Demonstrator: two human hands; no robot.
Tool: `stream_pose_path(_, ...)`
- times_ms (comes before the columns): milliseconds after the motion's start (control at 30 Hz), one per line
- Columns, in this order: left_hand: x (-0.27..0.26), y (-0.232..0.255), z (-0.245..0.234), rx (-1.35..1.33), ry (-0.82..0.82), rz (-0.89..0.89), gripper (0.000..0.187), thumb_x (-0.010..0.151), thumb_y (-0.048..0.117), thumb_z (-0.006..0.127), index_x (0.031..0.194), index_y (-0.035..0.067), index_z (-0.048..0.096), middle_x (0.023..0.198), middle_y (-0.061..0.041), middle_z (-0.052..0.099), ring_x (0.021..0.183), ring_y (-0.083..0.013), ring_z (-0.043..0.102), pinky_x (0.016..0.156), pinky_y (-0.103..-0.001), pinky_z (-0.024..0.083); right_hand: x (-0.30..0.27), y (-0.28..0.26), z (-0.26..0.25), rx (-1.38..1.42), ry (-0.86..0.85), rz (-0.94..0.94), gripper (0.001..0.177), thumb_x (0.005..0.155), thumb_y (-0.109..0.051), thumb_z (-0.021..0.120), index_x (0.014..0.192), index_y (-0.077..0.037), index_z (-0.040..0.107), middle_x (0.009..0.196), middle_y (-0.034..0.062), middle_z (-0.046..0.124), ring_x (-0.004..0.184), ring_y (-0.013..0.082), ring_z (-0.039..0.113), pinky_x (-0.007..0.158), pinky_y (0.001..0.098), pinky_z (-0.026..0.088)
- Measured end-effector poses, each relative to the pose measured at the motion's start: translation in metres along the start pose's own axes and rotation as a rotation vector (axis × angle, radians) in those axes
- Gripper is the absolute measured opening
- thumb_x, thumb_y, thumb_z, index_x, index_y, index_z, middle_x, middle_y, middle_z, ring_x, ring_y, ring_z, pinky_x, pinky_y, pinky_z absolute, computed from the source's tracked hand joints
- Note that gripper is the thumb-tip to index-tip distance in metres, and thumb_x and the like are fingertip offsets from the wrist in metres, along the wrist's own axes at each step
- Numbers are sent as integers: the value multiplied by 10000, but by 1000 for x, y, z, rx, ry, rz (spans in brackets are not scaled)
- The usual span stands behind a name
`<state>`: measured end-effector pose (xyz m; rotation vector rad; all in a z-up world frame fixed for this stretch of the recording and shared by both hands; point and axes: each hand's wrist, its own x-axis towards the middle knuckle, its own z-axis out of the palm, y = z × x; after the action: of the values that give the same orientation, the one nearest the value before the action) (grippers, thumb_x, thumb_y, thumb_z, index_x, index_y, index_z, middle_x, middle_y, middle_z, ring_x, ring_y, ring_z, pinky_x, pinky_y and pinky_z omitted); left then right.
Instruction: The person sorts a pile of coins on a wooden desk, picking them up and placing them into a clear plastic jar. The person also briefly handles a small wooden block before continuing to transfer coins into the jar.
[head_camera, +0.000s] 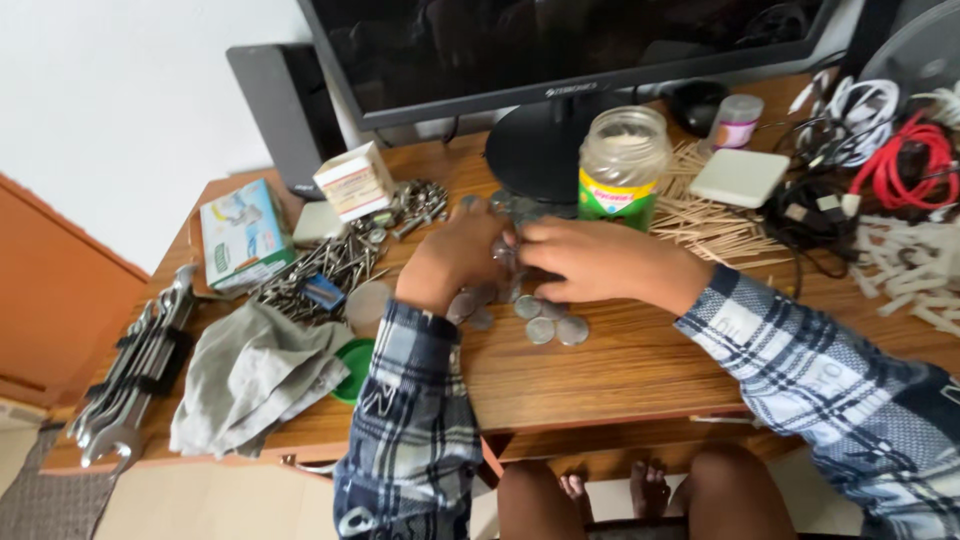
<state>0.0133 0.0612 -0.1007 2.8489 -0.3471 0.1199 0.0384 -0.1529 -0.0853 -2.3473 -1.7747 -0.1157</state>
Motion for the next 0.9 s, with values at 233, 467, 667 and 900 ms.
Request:
stream_pose_path(233, 6, -9, 6, -56, 88, -154, 780, 674, 473, 901, 1322, 145, 617, 1360, -141, 539, 1323, -370, 461, 1057, -507, 407, 33, 24, 22, 19, 182, 169, 324, 821, 23, 587, 1141, 25, 636, 1208, 157, 600, 1188, 339, 588, 979, 427, 512)
stream_pose_path(467, 10, -27, 14, -103, 184, 30, 428, 744, 227, 814, 1143, 100, 726, 1238, -126, 664, 1219, -356, 585, 1006, -454, 488, 69, 40, 21, 59, -238, 428, 432, 823, -57, 684, 1242, 11, 604, 1307, 197, 562, 1174, 389, 594, 949, 464, 517)
stream_pose_path(667, 3, -17, 7, -175, 175, 19, 329, 727, 86, 799, 1052, 96, 751, 1133, -101, 719, 1099, -322, 682, 936, -430, 530, 42, 34, 32, 52, 23, 259, 227, 811, -4, 650, 1026, 1, 722, 1175, 151, 658, 1105, 354, 656, 896, 458, 546)
stream_pose_path(900, 0, -8, 0, -147, 185, 29, 343, 718, 78, 799, 1058, 87, 753, 1144, -119, 700, 1081, -354, 669, 915, -455, 521, 38, 19, 24, -87, 70, 205, 149, 788, -47, 692, 918, 13, 732, 1109, 149, 647, 1080, 345, 632, 814, 441, 586)
